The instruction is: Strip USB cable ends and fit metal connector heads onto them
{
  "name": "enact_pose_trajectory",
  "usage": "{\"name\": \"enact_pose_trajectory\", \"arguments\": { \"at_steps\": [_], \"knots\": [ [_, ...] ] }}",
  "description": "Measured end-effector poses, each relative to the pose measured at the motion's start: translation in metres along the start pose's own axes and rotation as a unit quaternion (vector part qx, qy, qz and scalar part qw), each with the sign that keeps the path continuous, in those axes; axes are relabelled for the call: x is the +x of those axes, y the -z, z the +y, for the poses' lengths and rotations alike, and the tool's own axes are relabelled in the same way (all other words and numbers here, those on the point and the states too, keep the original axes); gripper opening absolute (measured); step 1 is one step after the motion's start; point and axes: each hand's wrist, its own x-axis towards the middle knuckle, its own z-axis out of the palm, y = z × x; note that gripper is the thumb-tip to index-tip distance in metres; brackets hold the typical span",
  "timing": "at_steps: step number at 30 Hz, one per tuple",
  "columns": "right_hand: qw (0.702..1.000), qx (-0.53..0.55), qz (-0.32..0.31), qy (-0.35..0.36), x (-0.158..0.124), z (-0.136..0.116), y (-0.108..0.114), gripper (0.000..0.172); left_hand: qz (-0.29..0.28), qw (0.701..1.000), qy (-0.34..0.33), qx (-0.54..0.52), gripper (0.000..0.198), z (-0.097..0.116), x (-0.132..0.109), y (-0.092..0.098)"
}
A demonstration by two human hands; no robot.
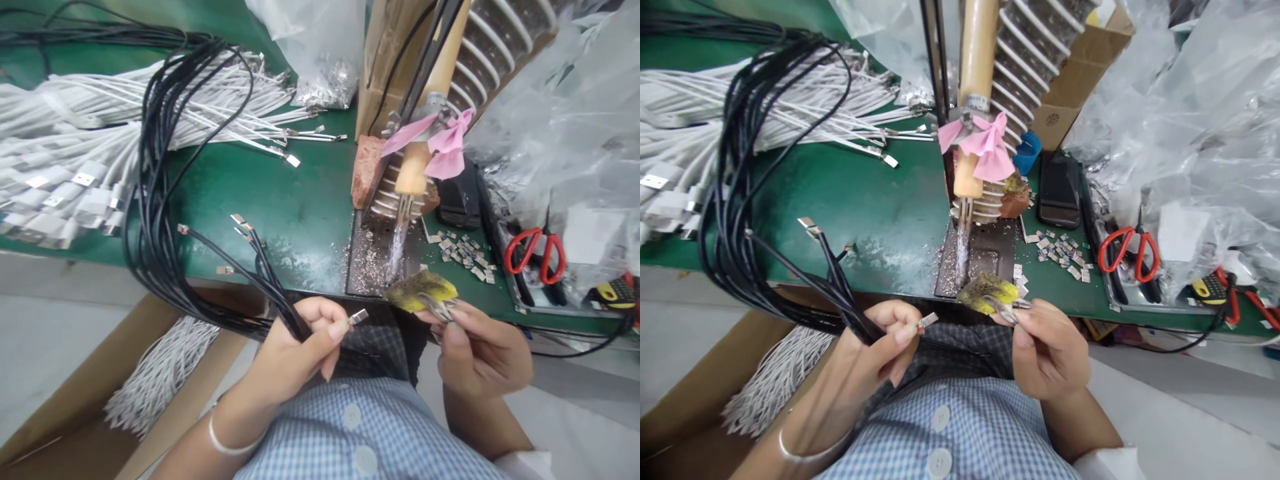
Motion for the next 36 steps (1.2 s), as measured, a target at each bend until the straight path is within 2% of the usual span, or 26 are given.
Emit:
{"name": "enact_pose_trajectory", "arguments": {
  "at_steps": [2,4,8,10,11,14,16,19,21,25,28,36],
  "knots": [
    [0.996,-0.022,0.029,0.083,0.010,-0.003,-0.004,0.023,-0.001,1.000,0.006,-0.001,0.029,-0.001,0.001,-0.002],
    [0.993,-0.041,0.045,0.101,0.022,-0.007,-0.008,0.026,-0.003,1.000,0.015,0.001,0.029,-0.002,0.002,-0.004],
    [0.996,-0.082,0.025,-0.025,0.042,-0.013,-0.013,0.025,-0.052,0.998,0.010,0.015,0.030,-0.006,0.008,-0.006],
    [0.995,-0.070,0.020,-0.061,0.047,-0.015,-0.014,0.028,-0.075,0.997,0.008,0.025,0.031,-0.008,0.012,-0.005],
    [0.996,-0.050,0.026,-0.066,0.048,-0.017,-0.014,0.027,-0.083,0.996,0.011,0.029,0.032,-0.009,0.014,-0.005],
    [0.999,0.005,0.033,-0.042,0.042,-0.024,-0.015,0.008,-0.099,0.994,0.022,0.034,0.034,-0.009,0.018,-0.006],
    [1.000,-0.008,-0.017,0.003,0.036,-0.031,-0.017,0.011,-0.097,0.994,0.027,0.033,0.034,-0.007,0.018,-0.010],
    [0.985,-0.045,-0.144,0.089,0.032,-0.040,-0.023,0.020,-0.070,0.997,0.030,0.031,0.032,-0.003,0.019,-0.016],
    [0.977,-0.065,-0.178,0.099,0.032,-0.043,-0.028,0.022,-0.069,0.997,0.027,0.028,0.030,-0.003,0.021,-0.018],
    [0.986,-0.079,-0.136,0.060,0.033,-0.040,-0.033,0.018,-0.091,0.995,0.019,0.024,0.030,-0.003,0.026,-0.017],
    [0.987,-0.075,-0.117,0.085,0.034,-0.036,-0.034,0.021,-0.078,0.996,0.019,0.024,0.029,-0.003,0.028,-0.018],
    [0.985,-0.074,-0.123,0.100,0.039,-0.036,-0.037,0.021,-0.037,0.999,0.008,0.024,0.025,0.004,0.026,-0.026]
  ]
}}
